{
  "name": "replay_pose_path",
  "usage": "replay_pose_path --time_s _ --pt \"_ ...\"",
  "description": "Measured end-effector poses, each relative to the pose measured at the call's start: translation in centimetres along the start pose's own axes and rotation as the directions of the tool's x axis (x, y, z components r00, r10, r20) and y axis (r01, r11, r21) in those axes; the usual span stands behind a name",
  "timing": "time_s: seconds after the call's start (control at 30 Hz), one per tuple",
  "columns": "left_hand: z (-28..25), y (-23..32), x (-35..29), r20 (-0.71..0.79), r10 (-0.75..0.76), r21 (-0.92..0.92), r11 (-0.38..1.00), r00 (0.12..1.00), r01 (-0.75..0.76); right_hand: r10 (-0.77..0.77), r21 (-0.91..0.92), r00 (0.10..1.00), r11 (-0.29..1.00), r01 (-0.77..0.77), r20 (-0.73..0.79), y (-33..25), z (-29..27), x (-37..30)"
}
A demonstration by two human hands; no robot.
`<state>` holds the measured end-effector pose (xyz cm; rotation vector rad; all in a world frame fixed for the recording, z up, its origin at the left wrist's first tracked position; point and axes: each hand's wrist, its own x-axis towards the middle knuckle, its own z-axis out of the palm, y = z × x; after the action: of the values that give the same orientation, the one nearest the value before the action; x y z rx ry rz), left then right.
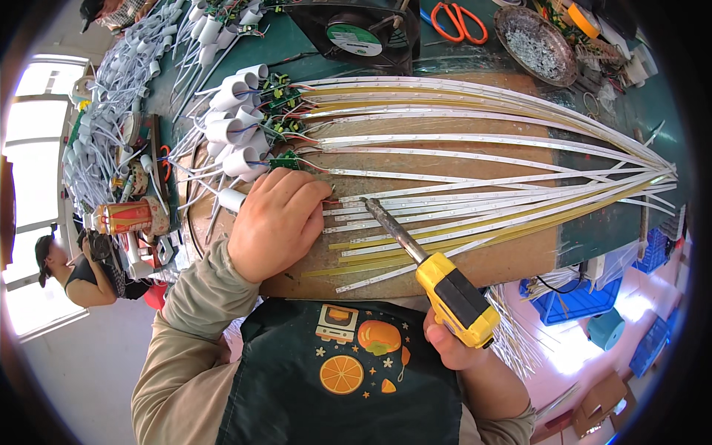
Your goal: The person aligns LED strips and driver circuit components on a workbench by hand and solders the electrical connections using a soldering iron.
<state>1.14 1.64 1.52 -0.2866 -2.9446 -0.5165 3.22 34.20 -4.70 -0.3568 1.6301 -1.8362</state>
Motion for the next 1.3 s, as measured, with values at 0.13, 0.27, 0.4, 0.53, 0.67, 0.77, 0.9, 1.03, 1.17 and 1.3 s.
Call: replay_pose_path --time_s 0.13,0.27,0.4,0.53,0.67,0.77,0.9,1.03,1.17,1.3 --pt "0.3 0.1 0.0 -0.001 -0.014 0.051 0.999 1.000 0.014 -0.006 0.007 1.000 1.000 0.006 0.006 0.1 0.3 0.1" --pt "0.6 0.4 0.5 -0.033 -0.012 -0.029 1.000 0.999 0.011 0.014 -0.009 1.000 1.000 -0.014 -0.018 -0.4 0.2 0.2" --pt "0.2 0.3 0.3 -0.036 -0.075 -0.171 0.983 0.997 0.068 0.033 0.004 0.999 0.999 -0.033 -0.034 -0.5 0.3 0.4" --pt "0.2 0.5 0.3 -0.028 -0.133 -0.223 0.967 0.991 0.124 -0.010 -0.030 1.000 1.000 0.010 -0.021 -0.2 0.3 0.3" --pt "0.6 0.8 0.3 -0.055 -0.155 -0.203 0.969 0.986 0.141 -0.005 -0.026 1.000 1.000 0.005 -0.026 0.0 0.2 0.2" --pt "0.7 0.6 0.4 -0.063 -0.122 -0.207 0.973 0.990 0.107 0.000 -0.026 1.000 1.000 0.000 -0.020 0.3 0.1 0.2" --pt "0.9 0.6 0.5 -0.062 -0.091 -0.185 0.980 0.994 0.079 0.015 -0.019 1.000 1.000 -0.015 -0.012 0.1 0.1 0.2" --pt "0.8 0.6 0.6 -0.076 -0.070 -0.149 0.987 0.995 0.058 -0.017 -0.058 1.000 0.998 0.017 -0.010 0.5 -0.1 0.0" --pt "0.7 0.6 0.6 -0.067 -0.053 -0.137 0.990 0.996 0.044 0.001 -0.046 1.000 0.999 -0.001 0.006 0.2 0.0 0.1" --pt "0.8 0.5 0.7 -0.068 -0.028 -0.099 0.995 0.997 0.021 0.013 -0.019 1.000 1.000 -0.013 0.011 0.2 0.1 0.1"
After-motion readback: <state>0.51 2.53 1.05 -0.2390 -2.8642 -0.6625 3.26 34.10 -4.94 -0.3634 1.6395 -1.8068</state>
